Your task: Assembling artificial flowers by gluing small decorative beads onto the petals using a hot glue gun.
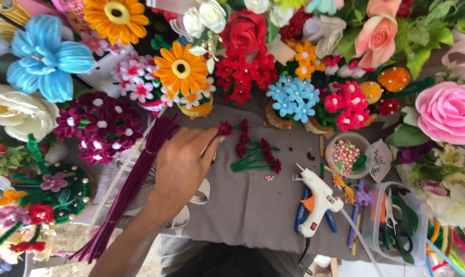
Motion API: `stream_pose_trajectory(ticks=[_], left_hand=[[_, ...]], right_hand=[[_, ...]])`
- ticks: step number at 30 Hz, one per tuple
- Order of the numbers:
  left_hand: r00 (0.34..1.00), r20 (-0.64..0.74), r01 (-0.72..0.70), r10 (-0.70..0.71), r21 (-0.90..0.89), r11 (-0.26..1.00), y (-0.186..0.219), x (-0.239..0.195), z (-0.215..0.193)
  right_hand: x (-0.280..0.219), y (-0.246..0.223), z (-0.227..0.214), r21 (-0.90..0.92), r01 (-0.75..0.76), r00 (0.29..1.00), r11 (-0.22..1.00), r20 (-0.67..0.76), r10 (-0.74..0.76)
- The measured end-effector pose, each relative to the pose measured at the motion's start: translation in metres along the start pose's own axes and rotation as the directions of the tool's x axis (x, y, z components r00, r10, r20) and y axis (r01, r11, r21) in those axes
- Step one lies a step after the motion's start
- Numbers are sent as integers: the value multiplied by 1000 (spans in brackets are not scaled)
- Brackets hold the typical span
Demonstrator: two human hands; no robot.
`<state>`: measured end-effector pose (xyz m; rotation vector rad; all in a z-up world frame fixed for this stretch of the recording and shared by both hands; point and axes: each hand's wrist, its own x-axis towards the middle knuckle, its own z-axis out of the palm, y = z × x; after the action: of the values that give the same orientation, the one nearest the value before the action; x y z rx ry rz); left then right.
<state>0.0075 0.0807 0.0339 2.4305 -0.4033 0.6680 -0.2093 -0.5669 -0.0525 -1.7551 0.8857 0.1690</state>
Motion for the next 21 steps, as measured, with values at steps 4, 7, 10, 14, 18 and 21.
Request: stream_pose_trajectory(ticks=[4,7,10,14,18,21], left_hand=[[984,174,22,-31,51,998,-2,9,25],[954,266,109,-136,113,988,-4,11,43],[954,253,132,-158,119,984,1,14,47],[979,169,-80,111,-178,981,32,10,33],[846,522,-39,107,-140,989,54,-19,62],[826,555,-83,97,-50,995,48,-42,98]], right_hand=[[-26,-33,88,143,-441,897,886,116,427],[-95,-101,174,-220,-358,931,907,-18,364],[-146,-140,219,-554,-145,989,820,-78,122],[-153,-143,258,-445,53,999,894,21,-48],[-150,-145,294,-630,59,989,775,-71,-133],[-155,-169,310,-631,-176,984,755,-99,147]])
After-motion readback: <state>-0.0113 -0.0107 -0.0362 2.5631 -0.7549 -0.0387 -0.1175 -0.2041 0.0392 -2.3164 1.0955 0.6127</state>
